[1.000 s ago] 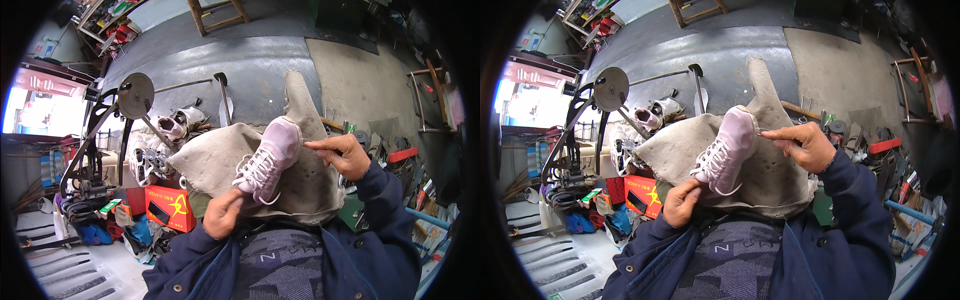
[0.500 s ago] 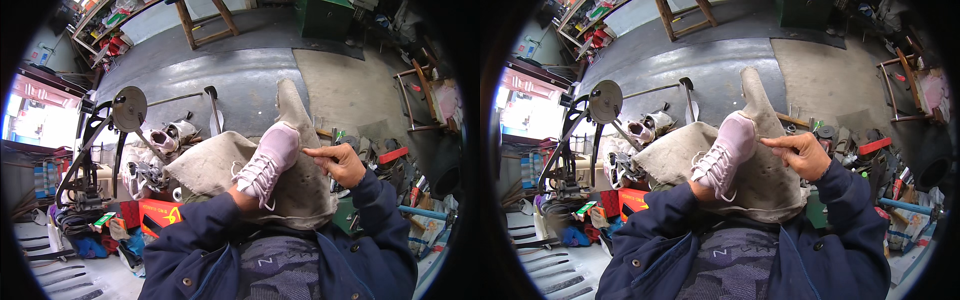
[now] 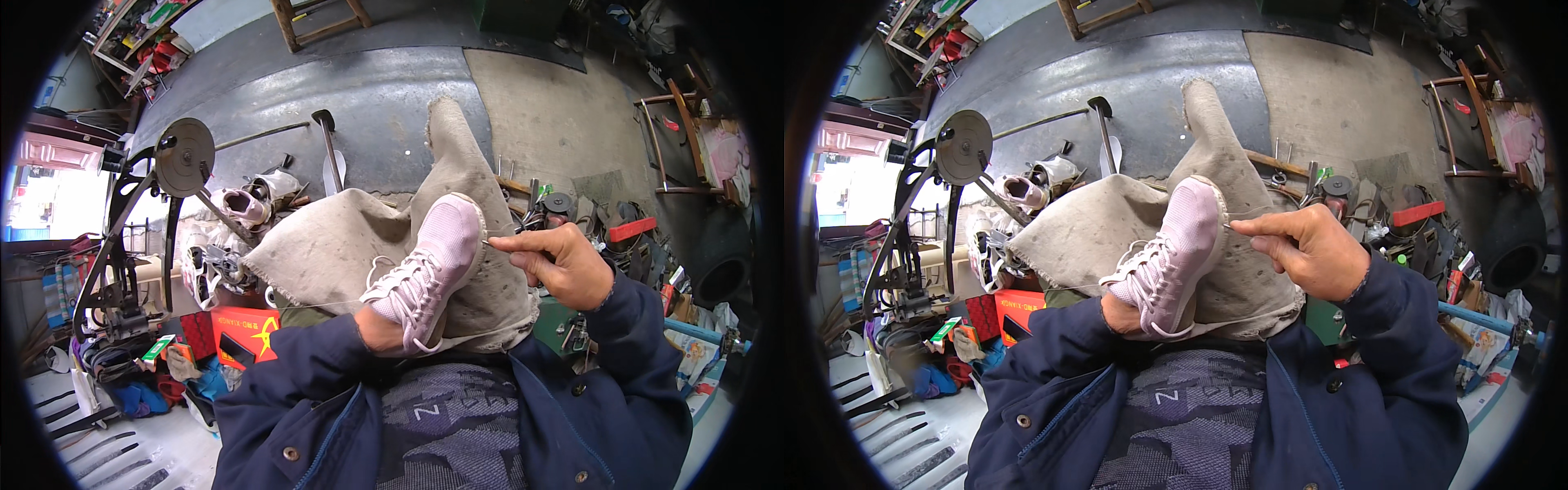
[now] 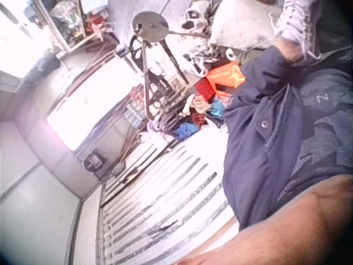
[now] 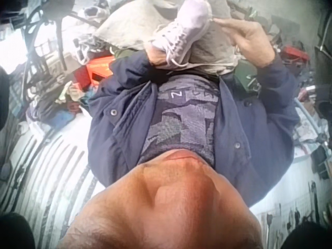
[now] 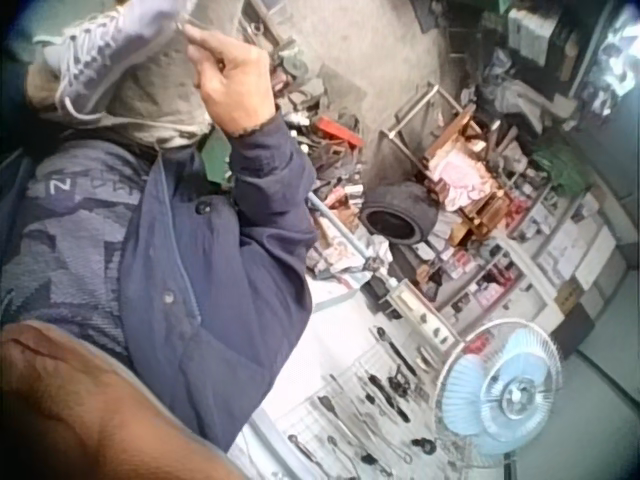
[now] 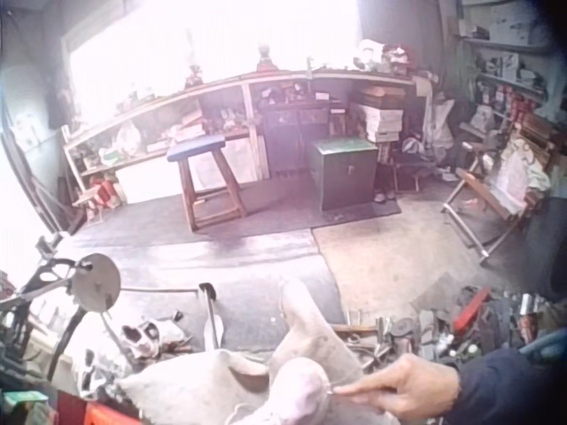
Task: The person sits on the floor and hand-sews the sole of a pink sneaker using a needle and thread. They repeatedly push the needle through the shoe's edge and pull the thread tight to attach the sole to the upper.
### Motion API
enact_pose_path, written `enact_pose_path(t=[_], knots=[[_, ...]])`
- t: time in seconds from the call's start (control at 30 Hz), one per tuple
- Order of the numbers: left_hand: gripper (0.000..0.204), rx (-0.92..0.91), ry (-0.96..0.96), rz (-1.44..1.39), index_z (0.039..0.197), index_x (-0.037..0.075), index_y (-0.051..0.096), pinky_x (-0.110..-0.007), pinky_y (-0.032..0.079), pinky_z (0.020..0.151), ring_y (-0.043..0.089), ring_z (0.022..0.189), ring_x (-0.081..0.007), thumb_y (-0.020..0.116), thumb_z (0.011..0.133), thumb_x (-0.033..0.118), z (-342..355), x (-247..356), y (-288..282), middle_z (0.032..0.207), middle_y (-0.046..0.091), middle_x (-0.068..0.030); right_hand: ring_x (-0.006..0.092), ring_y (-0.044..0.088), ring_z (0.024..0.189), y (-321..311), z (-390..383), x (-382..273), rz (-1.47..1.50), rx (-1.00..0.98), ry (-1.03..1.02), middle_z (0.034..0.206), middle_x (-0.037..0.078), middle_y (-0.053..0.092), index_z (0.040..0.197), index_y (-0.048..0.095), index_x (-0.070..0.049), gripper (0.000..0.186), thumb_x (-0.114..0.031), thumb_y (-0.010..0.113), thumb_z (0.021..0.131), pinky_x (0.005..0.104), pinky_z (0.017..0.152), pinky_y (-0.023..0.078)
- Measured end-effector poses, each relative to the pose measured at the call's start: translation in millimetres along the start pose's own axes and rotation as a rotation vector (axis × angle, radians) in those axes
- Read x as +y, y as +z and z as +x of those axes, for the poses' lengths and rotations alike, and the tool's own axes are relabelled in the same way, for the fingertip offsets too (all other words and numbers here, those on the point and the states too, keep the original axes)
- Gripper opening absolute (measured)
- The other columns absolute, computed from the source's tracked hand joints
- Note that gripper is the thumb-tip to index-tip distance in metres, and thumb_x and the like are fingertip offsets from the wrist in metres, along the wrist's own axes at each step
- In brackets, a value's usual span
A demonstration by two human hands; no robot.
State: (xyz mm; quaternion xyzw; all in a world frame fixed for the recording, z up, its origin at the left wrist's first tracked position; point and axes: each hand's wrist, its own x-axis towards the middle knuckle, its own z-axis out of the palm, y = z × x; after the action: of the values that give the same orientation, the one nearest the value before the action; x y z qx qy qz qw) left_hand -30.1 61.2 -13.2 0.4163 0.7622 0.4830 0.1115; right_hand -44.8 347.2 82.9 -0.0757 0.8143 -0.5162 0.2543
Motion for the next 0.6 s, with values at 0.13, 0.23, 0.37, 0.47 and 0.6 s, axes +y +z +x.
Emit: enact_pose_path(t=[0.13,0.23,0.37,0.47,0.6], knots=[[0.061,-0.105,-0.009,0.114,0.161,0.000,0.031,-0.036,0.026,0.126,0.038,0.150,-0.0323,0.047,0.102,0.001,4.3,-10.6,3.7,0.163,0.037,-0.0203,0.0049,0.053,0.065,-8.3,10.3,-5.3,-0.020,-0.043,0.030,0.070,0.003,0.065,0.128,0.074,-0.005,0.030,-0.002,0.066,0.099,0.0258,0.061,0.046],[0.062,-0.248,-0.084,0.193,0.161,0.000,0.030,-0.036,0.026,0.126,0.038,0.150,-0.0311,0.048,0.102,0.001,3.1,-24.0,11.4,0.164,0.035,-0.0194,0.0058,0.057,0.064,-16.0,15.8,-4.2,-0.031,-0.074,0.083,0.071,0.004,0.067,0.123,0.076,-0.004,0.027,-0.001,0.066,0.098,0.0260,0.062,0.048],[0.060,-0.126,-0.141,-0.114,0.159,0.000,0.035,-0.036,0.028,0.125,0.040,0.148,-0.0309,0.050,0.102,0.006,3.1,-30.0,18.6,0.161,0.040,-0.0202,0.0087,0.064,0.065,-17.3,23.0,2.2,0.103,-0.082,0.131,0.073,0.005,0.070,0.117,0.077,0.000,0.024,0.000,0.067,0.096,0.0268,0.063,0.053],[0.058,-0.100,-0.092,-0.071,0.158,0.001,0.038,-0.037,0.030,0.123,0.043,0.146,-0.0311,0.051,0.102,0.009,5.5,-33.3,21.0,0.159,0.043,-0.0211,0.0115,0.069,0.066,-16.5,28.3,3.7,0.025,-0.087,0.106,0.077,0.007,0.072,0.113,0.077,0.002,0.021,0.002,0.067,0.095,0.0270,0.063,0.055],[0.055,-0.124,-0.096,-0.137,0.156,0.001,0.042,-0.037,0.033,0.121,0.046,0.144,-0.0314,0.052,0.102,0.011,0.0,-39.2,14.9,0.155,0.046,-0.0223,0.0128,0.070,0.068,-9.6,38.8,4.7,0.070,-0.060,0.158,0.079,0.008,0.073,0.107,0.076,0.008,0.017,0.005,0.067,0.093,0.0255,0.064,0.055]])
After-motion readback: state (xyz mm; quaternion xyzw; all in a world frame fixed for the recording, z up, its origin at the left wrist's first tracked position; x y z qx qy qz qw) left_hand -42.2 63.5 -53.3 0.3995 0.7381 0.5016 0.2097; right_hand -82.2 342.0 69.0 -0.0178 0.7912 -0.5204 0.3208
